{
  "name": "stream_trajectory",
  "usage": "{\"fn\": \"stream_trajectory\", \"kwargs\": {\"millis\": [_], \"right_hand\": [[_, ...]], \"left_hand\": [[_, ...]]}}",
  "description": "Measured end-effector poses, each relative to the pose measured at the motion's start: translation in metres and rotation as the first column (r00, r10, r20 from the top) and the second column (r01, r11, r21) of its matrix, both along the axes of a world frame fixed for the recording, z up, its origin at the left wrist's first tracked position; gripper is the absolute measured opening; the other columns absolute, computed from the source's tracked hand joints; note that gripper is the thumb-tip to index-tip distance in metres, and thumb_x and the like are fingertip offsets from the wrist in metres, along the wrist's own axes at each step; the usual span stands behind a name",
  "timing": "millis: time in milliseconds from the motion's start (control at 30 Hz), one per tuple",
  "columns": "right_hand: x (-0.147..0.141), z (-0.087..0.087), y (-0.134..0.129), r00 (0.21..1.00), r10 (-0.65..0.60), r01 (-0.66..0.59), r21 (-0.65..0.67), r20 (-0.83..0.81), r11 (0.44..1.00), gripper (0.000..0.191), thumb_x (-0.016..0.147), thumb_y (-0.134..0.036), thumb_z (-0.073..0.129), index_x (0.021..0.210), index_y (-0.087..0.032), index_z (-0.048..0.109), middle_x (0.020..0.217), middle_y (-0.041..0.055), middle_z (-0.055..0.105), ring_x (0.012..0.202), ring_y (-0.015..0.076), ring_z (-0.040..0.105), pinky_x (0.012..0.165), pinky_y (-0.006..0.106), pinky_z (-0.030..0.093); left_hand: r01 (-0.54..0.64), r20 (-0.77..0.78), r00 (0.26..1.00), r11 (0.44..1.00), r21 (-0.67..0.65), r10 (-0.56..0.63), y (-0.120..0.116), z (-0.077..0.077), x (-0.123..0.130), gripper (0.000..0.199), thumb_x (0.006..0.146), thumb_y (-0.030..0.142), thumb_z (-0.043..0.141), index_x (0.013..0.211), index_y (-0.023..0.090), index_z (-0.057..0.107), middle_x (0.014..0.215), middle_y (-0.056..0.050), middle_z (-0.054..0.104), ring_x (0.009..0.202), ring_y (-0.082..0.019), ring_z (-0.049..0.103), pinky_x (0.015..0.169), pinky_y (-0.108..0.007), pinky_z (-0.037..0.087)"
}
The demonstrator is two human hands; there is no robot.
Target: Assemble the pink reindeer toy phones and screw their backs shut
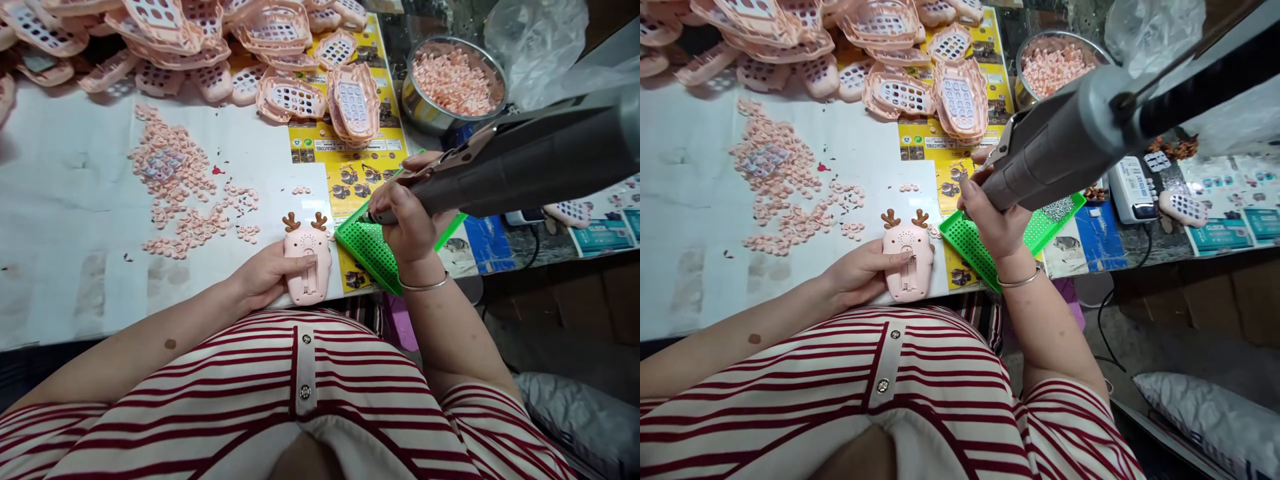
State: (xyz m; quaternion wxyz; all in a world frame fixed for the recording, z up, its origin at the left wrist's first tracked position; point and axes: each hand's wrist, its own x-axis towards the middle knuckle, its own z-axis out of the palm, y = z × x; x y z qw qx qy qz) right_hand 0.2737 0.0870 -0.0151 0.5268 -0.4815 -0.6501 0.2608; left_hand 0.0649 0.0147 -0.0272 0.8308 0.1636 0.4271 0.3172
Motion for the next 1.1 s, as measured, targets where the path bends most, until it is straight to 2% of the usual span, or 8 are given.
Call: {"fn": "stream_trajectory", "kwargs": {"millis": [167, 267, 433, 600, 733, 833, 967, 1100], "right_hand": [[-0.002, 0.0, -0.001, 0.99, 0.062, -0.061, 0.018, -0.124, 0.998, 0.057, 0.082, -0.08, 0.057, 0.111, -0.03, 0.055, 0.078, -0.0004, 0.055, 0.056, 0.0151, 0.054, 0.056, 0.038, 0.051], [-0.004, 0.002, 0.001, 0.977, 0.069, -0.046, 0.119, -0.2, 0.992, 0.051, 0.081, -0.073, 0.064, 0.11, -0.032, 0.055, 0.073, -0.0027, 0.054, 0.053, 0.015, 0.053, 0.053, 0.036, 0.051], [-0.011, 0.024, -0.016, 0.905, 0.193, -0.09, 0.273, -0.379, 0.958, 0.034, 0.082, -0.056, 0.075, 0.103, -0.034, 0.06, 0.069, -0.005, 0.053, 0.046, 0.0135, 0.051, 0.05, 0.035, 0.05], [-0.027, 0.043, -0.045, 0.816, 0.398, -0.273, 0.327, -0.42, 0.905, 0.027, 0.087, -0.041, 0.073, 0.11, -0.037, 0.059, 0.062, -0.0081, 0.053, 0.046, 0.0118, 0.055, 0.045, 0.029, 0.047], [-0.034, 0.041, -0.054, 0.842, 0.401, -0.319, 0.268, -0.361, 0.909, 0.018, 0.09, -0.046, 0.067, 0.103, -0.035, 0.061, 0.066, -0.0064, 0.057, 0.052, 0.0126, 0.06, 0.051, 0.031, 0.052], [-0.036, 0.039, -0.054, 0.896, 0.303, -0.265, 0.158, -0.324, 0.951, 0.03, 0.088, -0.059, 0.065, 0.1, -0.032, 0.06, 0.069, -0.0036, 0.057, 0.056, 0.0159, 0.061, 0.057, 0.037, 0.055], [-0.039, 0.034, -0.048, 0.869, 0.336, -0.287, 0.184, -0.363, 0.94, 0.03, 0.085, -0.054, 0.069, 0.1, -0.03, 0.06, 0.076, -0.0016, 0.058, 0.053, 0.0154, 0.057, 0.052, 0.036, 0.05], [-0.041, 0.022, -0.038, 0.873, 0.382, -0.338, 0.188, -0.303, 0.922, 0.032, 0.087, -0.055, 0.066, 0.108, -0.033, 0.055, 0.075, -0.0031, 0.058, 0.058, 0.0172, 0.061, 0.056, 0.036, 0.055]], "left_hand": [[-0.01, 0.029, 1.0, 1.0, 0.021, 0.009, 0.0, 0.002, 0.001, 0.032, 0.068, 0.019, 0.087, 0.098, 0.012, 0.076, 0.094, -0.013, 0.079, 0.09, -0.029, 0.074, 0.093, -0.045, 0.057], [-0.033, 0.027, 0.999, 0.999, 0.009, 0.033, 0.0, 0.003, 0.0, 0.032, 0.068, 0.017, 0.085, 0.099, 0.012, 0.075, 0.094, -0.013, 0.079, 0.09, -0.029, 0.074, 0.094, -0.047, 0.057], [-0.073, 0.024, 0.997, 0.997, -0.023, 0.073, 0.001, 0.004, -0.001, 0.037, 0.07, 0.01, 0.082, 0.106, 0.013, 0.074, 0.098, -0.012, 0.079, 0.091, -0.028, 0.074, 0.093, -0.045, 0.057], [-0.069, 0.052, 0.996, 0.998, 0.007, 0.068, 0.001, 0.004, 0.001, 0.04, 0.071, 0.009, 0.081, 0.11, 0.013, 0.071, 0.1, -0.012, 0.078, 0.091, -0.027, 0.073, 0.09, -0.042, 0.057], [-0.05, 0.081, 0.996, 0.999, 0.016, 0.048, 0.001, 0.006, 0.002, 0.038, 0.072, 0.008, 0.08, 0.109, 0.011, 0.071, 0.099, -0.012, 0.078, 0.091, -0.026, 0.073, 0.089, -0.04, 0.056], [-0.023, 0.081, 0.997, 1.0, 0.017, 0.021, 0.001, 0.007, 0.002, 0.037, 0.071, 0.009, 0.08, 0.106, 0.011, 0.07, 0.099, -0.012, 0.077, 0.09, -0.025, 0.072, 0.087, -0.037, 0.056], [-0.015, 0.074, 0.997, 1.0, 0.018, 0.013, 0.002, 0.007, 0.001, 0.04, 0.067, 0.009, 0.083, 0.104, 0.012, 0.069, 0.097, -0.01, 0.076, 0.086, -0.022, 0.07, 0.084, -0.035, 0.054], [-0.003, 0.076, 0.997, 1.0, 0.005, 0.003, 0.003, 0.006, 0.002, 0.042, 0.065, 0.011, 0.085, 0.104, 0.013, 0.07, 0.094, -0.009, 0.075, 0.086, -0.022, 0.068, 0.085, -0.037, 0.053]]}}
